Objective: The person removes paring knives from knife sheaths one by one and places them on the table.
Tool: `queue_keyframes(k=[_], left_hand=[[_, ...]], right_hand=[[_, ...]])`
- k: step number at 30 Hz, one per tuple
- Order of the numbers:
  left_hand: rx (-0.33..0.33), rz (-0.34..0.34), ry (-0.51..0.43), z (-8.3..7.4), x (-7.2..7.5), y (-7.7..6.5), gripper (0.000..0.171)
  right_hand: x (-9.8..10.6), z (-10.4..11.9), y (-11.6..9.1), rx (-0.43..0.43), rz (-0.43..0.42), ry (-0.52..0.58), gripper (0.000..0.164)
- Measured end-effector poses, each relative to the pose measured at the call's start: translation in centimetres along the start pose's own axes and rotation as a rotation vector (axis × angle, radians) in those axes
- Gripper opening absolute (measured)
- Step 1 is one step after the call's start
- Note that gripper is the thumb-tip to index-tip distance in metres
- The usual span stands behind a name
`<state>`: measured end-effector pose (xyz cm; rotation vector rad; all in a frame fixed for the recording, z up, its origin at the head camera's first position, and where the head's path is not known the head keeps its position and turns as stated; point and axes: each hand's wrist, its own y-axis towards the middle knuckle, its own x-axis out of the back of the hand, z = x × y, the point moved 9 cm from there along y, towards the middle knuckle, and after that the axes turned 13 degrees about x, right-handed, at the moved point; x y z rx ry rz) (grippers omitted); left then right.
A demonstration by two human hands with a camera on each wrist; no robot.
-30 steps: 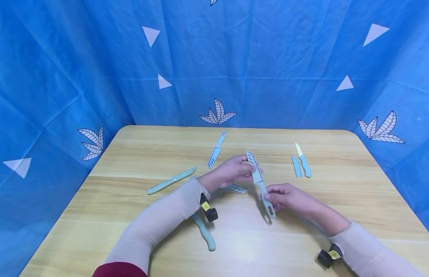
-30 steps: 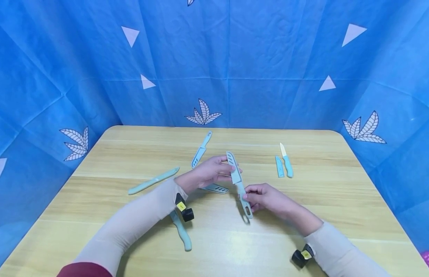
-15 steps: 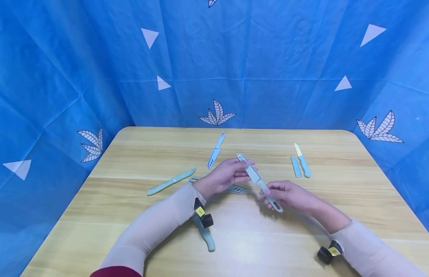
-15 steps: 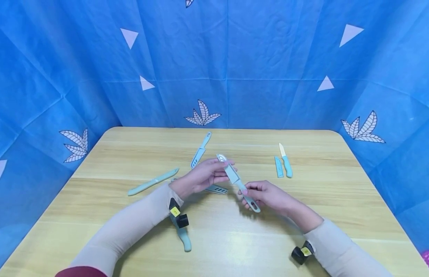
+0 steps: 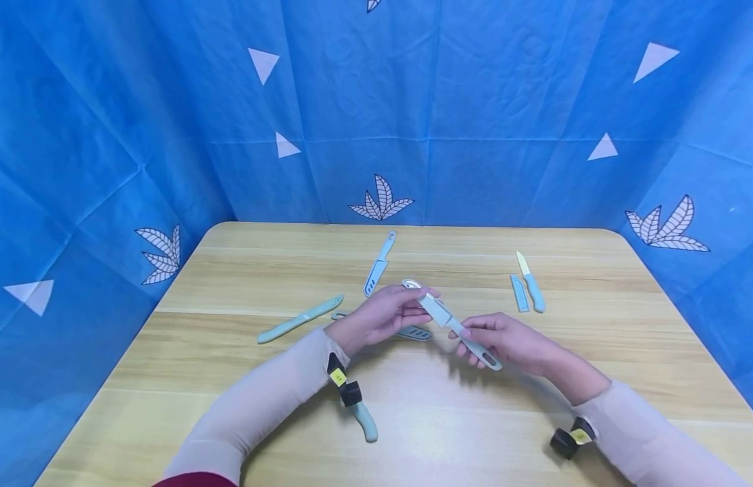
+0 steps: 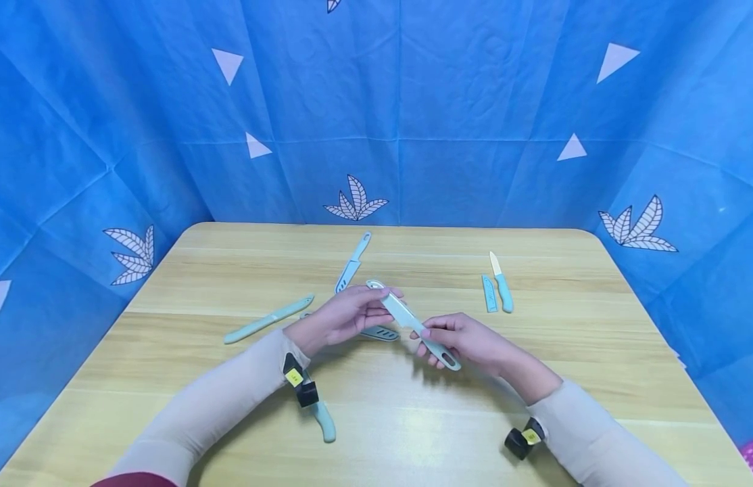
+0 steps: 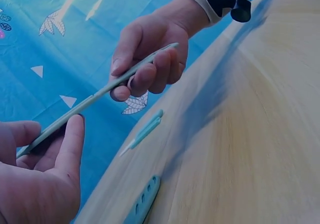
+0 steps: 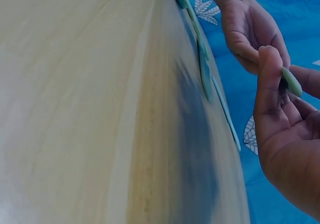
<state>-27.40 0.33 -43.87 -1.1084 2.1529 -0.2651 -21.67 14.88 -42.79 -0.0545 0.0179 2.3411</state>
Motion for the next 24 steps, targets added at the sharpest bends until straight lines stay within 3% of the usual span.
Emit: queue_keyframes(k=[24], left_hand=[[0.034, 0.034, -0.013, 1.3, 1.9, -2.6, 0.035]], right_hand=[[0.0, 0.1, 1.4, -0.015, 0.013, -0.066, 0.043]])
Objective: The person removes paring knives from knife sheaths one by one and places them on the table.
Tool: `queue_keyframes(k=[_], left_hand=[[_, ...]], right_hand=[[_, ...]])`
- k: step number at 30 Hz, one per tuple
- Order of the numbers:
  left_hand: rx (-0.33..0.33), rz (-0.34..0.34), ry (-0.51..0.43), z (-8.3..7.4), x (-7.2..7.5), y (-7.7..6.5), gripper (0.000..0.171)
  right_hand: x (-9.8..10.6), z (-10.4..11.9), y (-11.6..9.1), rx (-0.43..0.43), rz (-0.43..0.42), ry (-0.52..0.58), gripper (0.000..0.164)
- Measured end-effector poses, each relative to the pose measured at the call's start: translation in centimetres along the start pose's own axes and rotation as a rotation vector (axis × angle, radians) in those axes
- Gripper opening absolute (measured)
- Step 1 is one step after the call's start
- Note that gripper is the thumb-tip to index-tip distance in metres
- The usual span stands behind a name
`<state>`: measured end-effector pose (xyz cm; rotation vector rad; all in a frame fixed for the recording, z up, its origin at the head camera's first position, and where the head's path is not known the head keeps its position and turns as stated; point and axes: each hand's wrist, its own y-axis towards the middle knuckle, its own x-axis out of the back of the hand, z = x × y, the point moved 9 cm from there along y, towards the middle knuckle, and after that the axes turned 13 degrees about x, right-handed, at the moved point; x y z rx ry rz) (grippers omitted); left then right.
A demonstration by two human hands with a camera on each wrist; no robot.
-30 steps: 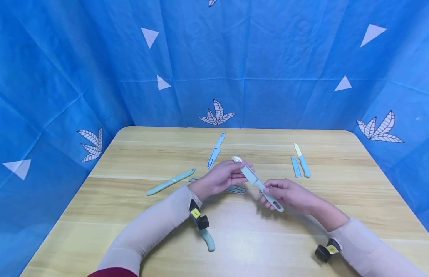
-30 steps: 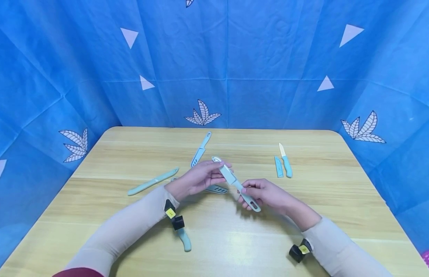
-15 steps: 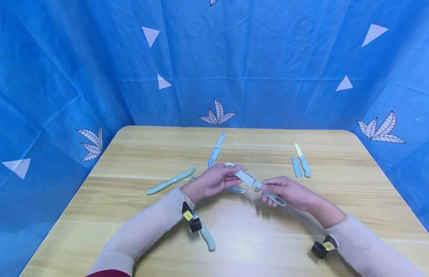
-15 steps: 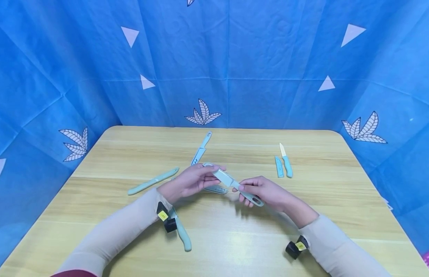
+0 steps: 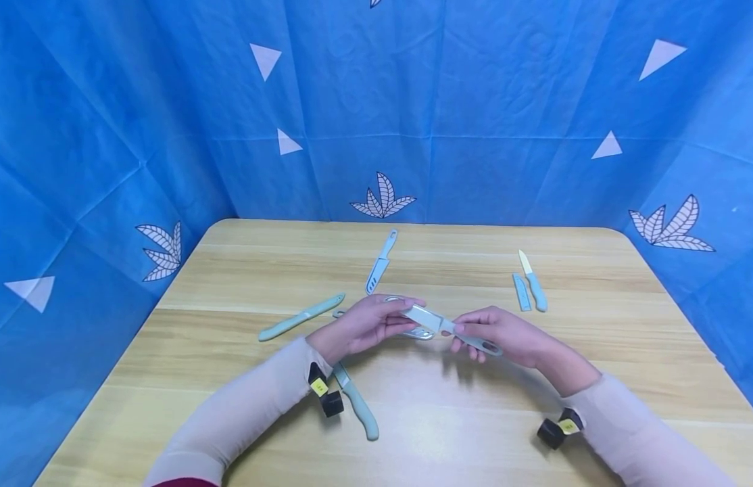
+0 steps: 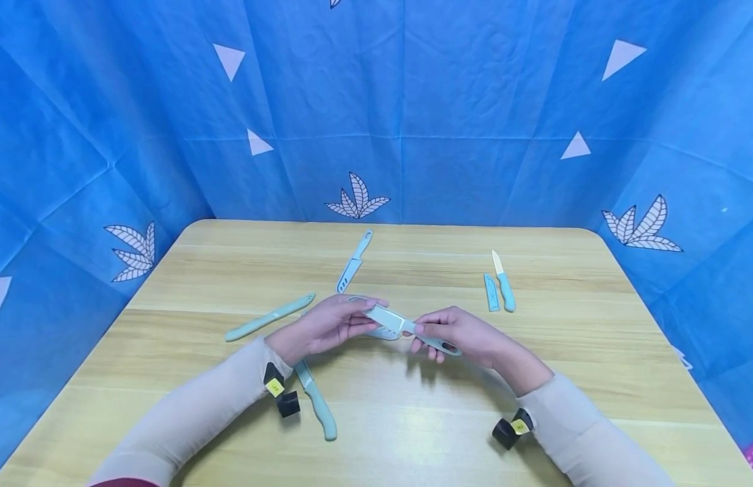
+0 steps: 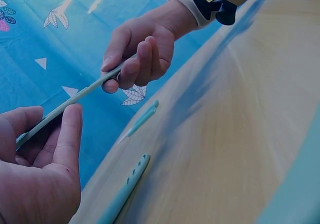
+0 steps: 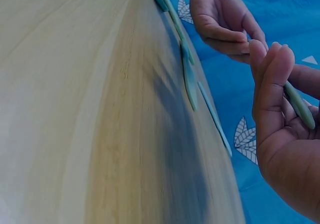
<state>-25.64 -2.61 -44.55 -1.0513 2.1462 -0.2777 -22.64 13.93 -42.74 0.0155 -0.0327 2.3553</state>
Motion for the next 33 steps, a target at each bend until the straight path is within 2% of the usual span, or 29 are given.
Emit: queue_keyframes(k=[17, 24, 33], left_hand=[[0.026, 0.001, -0.009, 1.3, 1.3, -0.9, 0.039], [0.033, -0.009, -0.023, 1.7, 1.8, -1.0, 0.039], [0.027, -0.017, -0.024, 1.9, 2.2, -1.4, 0.039]], right_hand=[[-0.9, -0.5, 1.6, -0.039, 0.055, -0.003, 0.041], [-1.3, -0.7, 2.1, -0.025, 0.086, -0.010, 0.040], [-1.6, -1.2, 2.8, -0.047, 0.082, 0.013, 0.034]])
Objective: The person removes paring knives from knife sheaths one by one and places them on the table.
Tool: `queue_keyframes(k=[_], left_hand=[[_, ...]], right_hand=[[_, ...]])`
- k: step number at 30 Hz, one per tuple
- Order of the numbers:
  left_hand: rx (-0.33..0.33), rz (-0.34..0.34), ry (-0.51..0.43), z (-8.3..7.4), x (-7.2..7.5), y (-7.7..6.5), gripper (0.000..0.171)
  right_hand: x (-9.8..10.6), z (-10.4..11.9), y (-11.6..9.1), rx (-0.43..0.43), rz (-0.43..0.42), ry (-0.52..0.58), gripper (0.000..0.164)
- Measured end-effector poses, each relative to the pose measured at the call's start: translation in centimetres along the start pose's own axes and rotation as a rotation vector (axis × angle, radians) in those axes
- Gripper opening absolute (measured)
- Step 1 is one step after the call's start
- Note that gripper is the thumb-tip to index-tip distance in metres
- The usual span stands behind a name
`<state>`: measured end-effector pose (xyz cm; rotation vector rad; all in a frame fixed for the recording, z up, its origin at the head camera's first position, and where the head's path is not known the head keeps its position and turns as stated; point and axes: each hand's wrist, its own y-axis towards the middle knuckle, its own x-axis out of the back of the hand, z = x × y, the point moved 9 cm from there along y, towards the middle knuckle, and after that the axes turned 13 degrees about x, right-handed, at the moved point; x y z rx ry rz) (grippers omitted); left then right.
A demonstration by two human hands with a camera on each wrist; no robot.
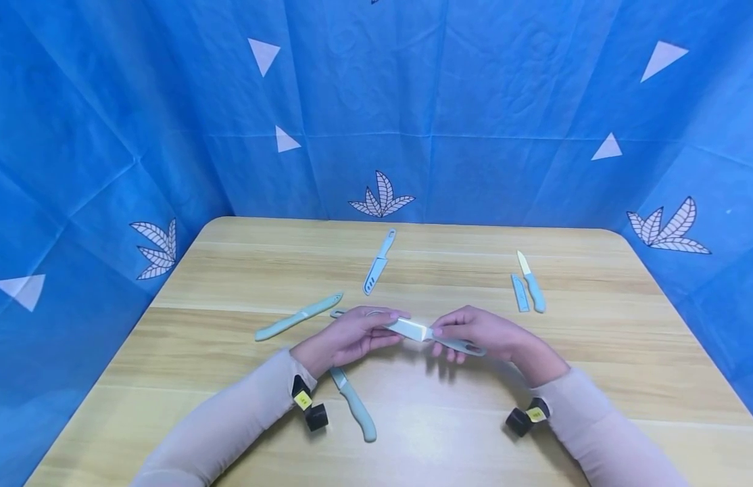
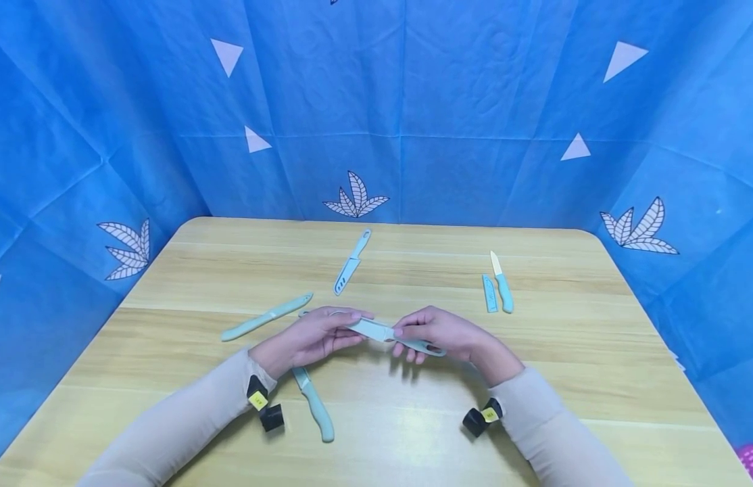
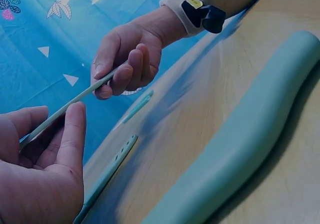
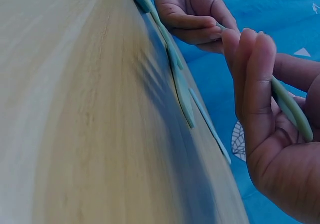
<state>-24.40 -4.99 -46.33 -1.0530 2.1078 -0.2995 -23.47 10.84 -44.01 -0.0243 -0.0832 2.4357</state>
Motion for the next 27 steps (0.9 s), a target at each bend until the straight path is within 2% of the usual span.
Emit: queue_keyframes(k=[7, 16, 27], left_hand=[[-0.007, 0.003, -0.014, 0.17, 0.25, -0.12, 0.038], [0.001, 0.000, -0.012, 0.41, 0.37, 0.14, 0.036], [-0.015, -0.003, -0.016, 0.36, 0.38, 0.13, 0.038]], right_hand=[[-0.41, -0.02, 0.35, 0.009, 0.031, 0.006, 0.035], [-0.25, -0.26, 0.31, -0.029, 0.006, 0.024, 0.030], [-0.16, -0.16, 0.75, 0.007, 0.023, 0.007, 0.030]])
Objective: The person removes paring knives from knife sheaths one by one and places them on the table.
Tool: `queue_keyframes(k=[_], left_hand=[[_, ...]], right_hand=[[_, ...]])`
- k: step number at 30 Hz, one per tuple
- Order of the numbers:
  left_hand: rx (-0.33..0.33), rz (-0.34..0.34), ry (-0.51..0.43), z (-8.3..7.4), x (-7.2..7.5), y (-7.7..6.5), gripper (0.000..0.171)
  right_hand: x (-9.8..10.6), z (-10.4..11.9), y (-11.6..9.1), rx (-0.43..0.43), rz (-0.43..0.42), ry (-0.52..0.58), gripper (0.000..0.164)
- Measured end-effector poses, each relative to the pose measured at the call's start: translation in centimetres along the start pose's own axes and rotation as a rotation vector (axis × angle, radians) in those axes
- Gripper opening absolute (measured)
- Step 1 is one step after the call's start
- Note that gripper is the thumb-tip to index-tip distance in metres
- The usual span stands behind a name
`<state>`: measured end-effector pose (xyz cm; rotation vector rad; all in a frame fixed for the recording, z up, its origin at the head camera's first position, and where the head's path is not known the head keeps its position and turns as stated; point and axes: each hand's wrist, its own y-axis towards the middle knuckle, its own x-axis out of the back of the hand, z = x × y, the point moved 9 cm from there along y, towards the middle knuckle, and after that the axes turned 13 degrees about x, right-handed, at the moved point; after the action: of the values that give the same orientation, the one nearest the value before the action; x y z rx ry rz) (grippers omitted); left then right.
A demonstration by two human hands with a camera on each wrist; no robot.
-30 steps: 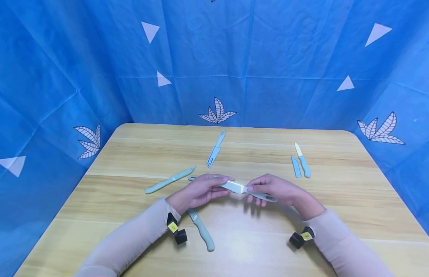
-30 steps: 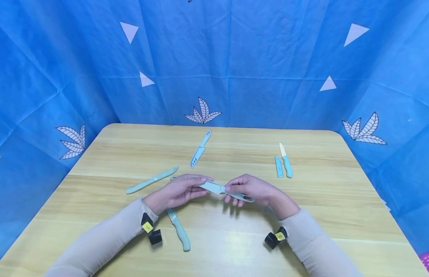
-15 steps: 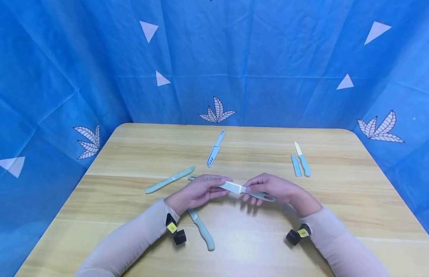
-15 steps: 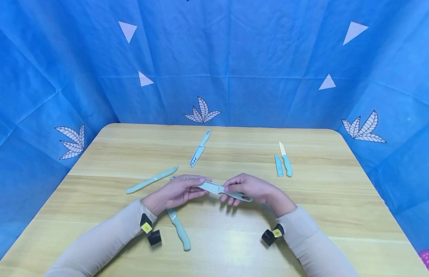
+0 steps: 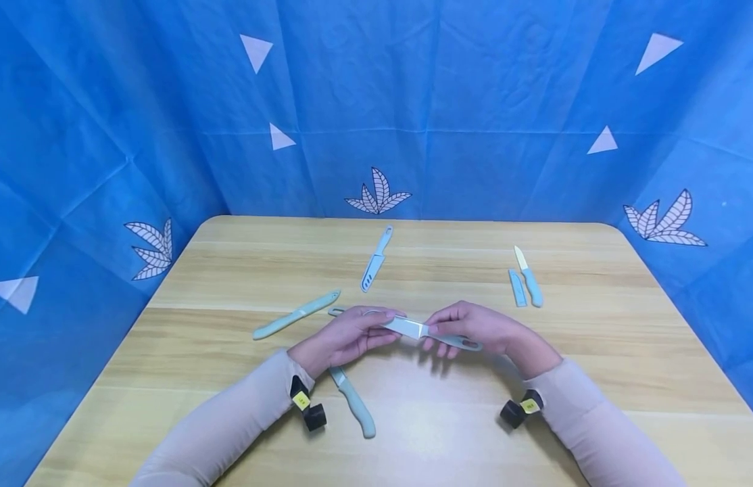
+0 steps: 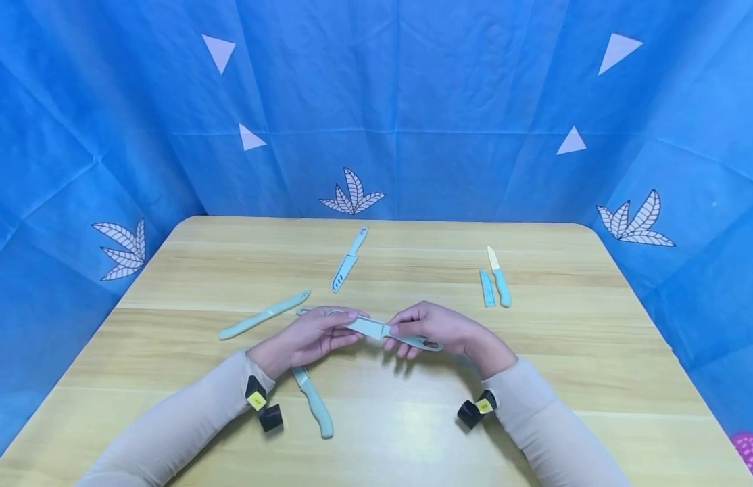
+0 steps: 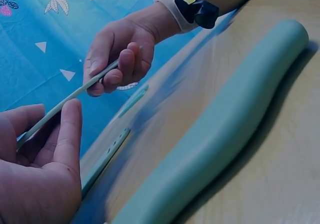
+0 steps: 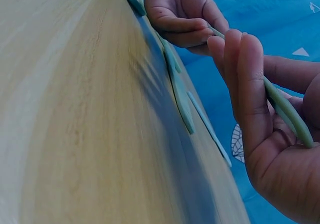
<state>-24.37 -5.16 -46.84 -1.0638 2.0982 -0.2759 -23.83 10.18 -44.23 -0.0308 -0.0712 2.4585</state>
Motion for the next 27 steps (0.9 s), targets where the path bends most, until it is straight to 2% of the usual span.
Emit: queue_keyframes(k=[8, 17, 27], left_hand=[[-0.032, 0.005, -0.042, -0.07, -0.18, -0.23, 0.043], [-0.070, 0.006, -0.166, 0.25, -0.49, -0.51, 0.031], [-0.072, -0.005, -0.151, 0.22, -0.81, -0.55, 0.032]], right_hand=[[0.07, 0.37, -0.10, 0.005, -0.010, -0.016, 0.029], [-0.21, 0.74, -0.10, 0.028, -0.029, -0.029, 0.031], [-0.11, 0.92, -0.21, 0.020, -0.045, -0.037, 0.030]])
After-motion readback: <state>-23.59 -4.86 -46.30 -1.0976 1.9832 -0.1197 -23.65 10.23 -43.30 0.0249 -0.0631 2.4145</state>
